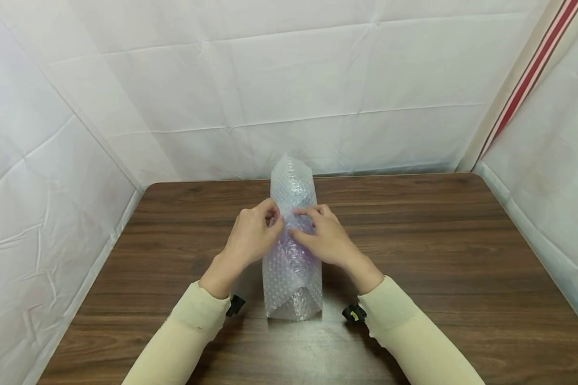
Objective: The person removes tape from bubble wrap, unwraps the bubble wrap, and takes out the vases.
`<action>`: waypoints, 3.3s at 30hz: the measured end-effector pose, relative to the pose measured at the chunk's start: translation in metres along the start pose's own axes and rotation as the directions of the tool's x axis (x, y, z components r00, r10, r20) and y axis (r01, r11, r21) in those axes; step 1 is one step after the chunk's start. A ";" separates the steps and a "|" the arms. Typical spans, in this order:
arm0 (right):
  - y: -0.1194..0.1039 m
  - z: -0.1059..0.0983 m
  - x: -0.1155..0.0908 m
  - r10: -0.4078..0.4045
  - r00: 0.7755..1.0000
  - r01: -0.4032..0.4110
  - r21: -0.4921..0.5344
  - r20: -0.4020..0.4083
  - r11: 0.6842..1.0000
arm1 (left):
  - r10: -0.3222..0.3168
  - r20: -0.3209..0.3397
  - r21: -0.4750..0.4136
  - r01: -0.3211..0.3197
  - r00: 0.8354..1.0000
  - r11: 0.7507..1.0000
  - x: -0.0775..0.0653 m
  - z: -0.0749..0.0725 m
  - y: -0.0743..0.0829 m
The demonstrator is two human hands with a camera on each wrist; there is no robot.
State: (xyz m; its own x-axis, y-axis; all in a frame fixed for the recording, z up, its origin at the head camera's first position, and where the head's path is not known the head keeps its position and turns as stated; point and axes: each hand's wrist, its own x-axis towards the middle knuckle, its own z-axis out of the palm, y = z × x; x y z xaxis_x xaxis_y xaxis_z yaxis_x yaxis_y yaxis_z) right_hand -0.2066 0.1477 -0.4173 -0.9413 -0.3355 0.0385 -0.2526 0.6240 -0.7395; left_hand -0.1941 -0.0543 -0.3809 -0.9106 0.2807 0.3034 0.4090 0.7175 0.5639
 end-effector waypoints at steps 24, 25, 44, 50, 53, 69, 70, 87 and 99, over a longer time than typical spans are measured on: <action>-0.019 0.010 0.003 0.111 0.991 -0.115 -0.062 -0.067 0.991 | 0.002 -0.029 -0.059 -0.004 1.000 0.998 -0.004 -0.001 -0.004; -0.019 0.010 0.002 0.111 0.992 -0.115 -0.066 -0.067 0.991 | -0.003 -0.027 -0.066 0.001 1.000 0.998 -0.004 -0.001 -0.005; -0.025 0.014 0.001 0.095 0.995 -0.098 -0.121 -0.032 0.988 | -0.055 0.009 -0.135 0.056 0.998 0.989 -0.011 -0.018 -0.010; -0.028 0.014 0.002 0.094 0.995 -0.096 -0.136 -0.020 0.986 | -0.073 0.012 -0.145 0.074 0.997 0.987 -0.013 -0.023 -0.013; -0.029 0.014 0.004 0.089 0.996 -0.090 -0.144 -0.011 0.986 | -0.090 0.014 -0.146 0.091 0.996 0.985 -0.014 -0.026 -0.015; -0.031 0.016 0.007 0.090 0.996 -0.089 -0.171 -0.001 0.981 | -0.128 0.002 -0.134 0.127 0.992 0.983 -0.027 -0.042 -0.027; -0.031 0.016 0.007 0.090 0.996 -0.089 -0.171 -0.001 0.981 | -0.133 0.002 -0.136 0.132 0.991 0.982 -0.028 -0.042 -0.027; -0.031 0.018 0.007 0.089 0.996 -0.087 -0.178 0.004 0.980 | -0.150 -0.020 -0.119 0.147 0.988 0.982 -0.038 -0.053 -0.043; -0.032 0.019 0.007 0.085 0.996 -0.084 -0.175 0.002 0.981 | -0.206 0.005 -0.140 0.204 0.979 0.969 -0.042 -0.059 -0.053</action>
State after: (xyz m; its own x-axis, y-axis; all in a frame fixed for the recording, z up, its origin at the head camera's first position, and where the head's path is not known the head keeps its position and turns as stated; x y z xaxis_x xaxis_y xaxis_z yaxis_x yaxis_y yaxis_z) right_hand -0.2007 0.1120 -0.4063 -0.9589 -0.2824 -0.0262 -0.2082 0.7637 -0.6111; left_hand -0.1735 -0.1416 -0.3780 -0.9755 0.1305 0.1769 0.2185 0.6630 0.7160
